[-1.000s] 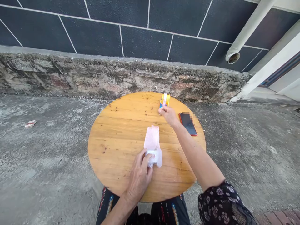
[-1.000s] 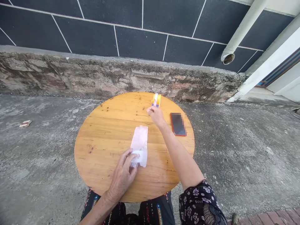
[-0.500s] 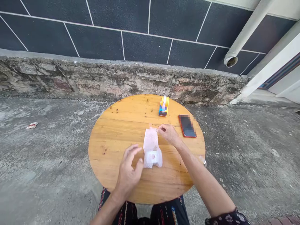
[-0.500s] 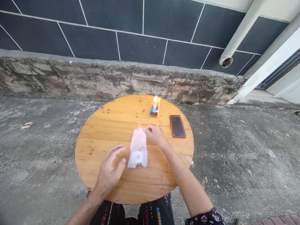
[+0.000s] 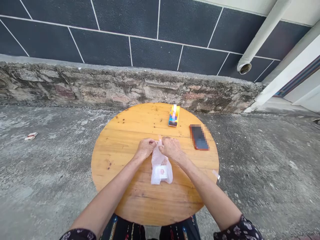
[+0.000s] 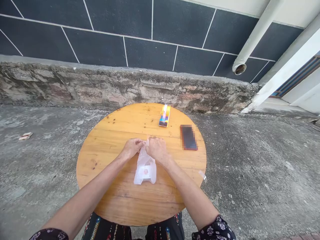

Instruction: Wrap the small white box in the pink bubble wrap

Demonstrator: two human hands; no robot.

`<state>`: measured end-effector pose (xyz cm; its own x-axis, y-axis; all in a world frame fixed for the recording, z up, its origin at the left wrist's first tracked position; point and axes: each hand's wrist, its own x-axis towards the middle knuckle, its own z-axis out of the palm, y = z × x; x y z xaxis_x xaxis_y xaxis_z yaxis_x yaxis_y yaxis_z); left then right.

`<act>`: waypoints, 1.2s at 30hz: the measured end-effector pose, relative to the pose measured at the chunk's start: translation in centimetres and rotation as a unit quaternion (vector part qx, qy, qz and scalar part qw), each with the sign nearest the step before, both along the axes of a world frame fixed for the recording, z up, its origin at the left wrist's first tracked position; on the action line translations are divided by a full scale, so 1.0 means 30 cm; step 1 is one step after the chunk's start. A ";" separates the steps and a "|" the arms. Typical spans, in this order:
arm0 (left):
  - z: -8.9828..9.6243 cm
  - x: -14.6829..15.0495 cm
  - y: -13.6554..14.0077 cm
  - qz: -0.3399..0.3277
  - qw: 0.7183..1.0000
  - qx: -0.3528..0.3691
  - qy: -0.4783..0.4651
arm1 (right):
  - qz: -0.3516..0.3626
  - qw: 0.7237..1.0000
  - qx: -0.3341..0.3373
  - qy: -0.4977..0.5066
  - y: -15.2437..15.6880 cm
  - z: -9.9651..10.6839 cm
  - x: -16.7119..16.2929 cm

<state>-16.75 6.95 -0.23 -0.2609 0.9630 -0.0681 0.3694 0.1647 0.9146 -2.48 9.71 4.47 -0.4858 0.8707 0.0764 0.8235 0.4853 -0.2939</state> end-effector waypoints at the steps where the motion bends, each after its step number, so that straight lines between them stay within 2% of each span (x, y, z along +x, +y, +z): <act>1: -0.004 0.003 0.010 0.005 1.000 -0.009 -0.005 | -0.006 1.000 0.000 -0.009 0.004 -0.001 0.001; 9: 0.001 0.005 0.043 0.047 0.998 -0.039 -0.030 | -0.052 0.999 -0.003 0.007 0.053 0.009 0.095; 14: 0.005 0.003 0.077 0.060 0.997 -0.048 -0.024 | -0.074 0.997 -0.011 0.035 0.097 -0.021 0.153; 20: 0.002 -0.015 0.095 0.053 0.997 -0.047 0.020 | -0.093 0.994 -0.020 0.056 0.128 -0.067 0.186; 24: 0.024 -0.043 0.045 0.055 0.995 -0.021 0.080 | -0.117 0.990 -0.020 0.078 0.126 -0.071 0.245; 29: 0.104 -0.042 -0.047 0.008 0.986 -0.007 0.164 | -0.109 0.985 -0.030 0.128 0.058 -0.052 0.356; 33: 0.169 0.008 -0.056 -0.051 0.973 -0.028 0.225 | -0.020 0.970 -0.081 0.229 -0.054 -0.010 0.379; 36: 0.195 0.051 -0.041 -0.083 0.941 -0.069 0.319 | 0.022 0.958 -0.106 0.265 -0.116 0.015 0.353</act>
<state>-15.23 5.71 5.63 -0.1380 0.9875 -0.0757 0.8678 0.1574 0.4714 8.10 6.24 4.91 -0.4646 0.8735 0.1455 0.5120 0.3990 -0.7606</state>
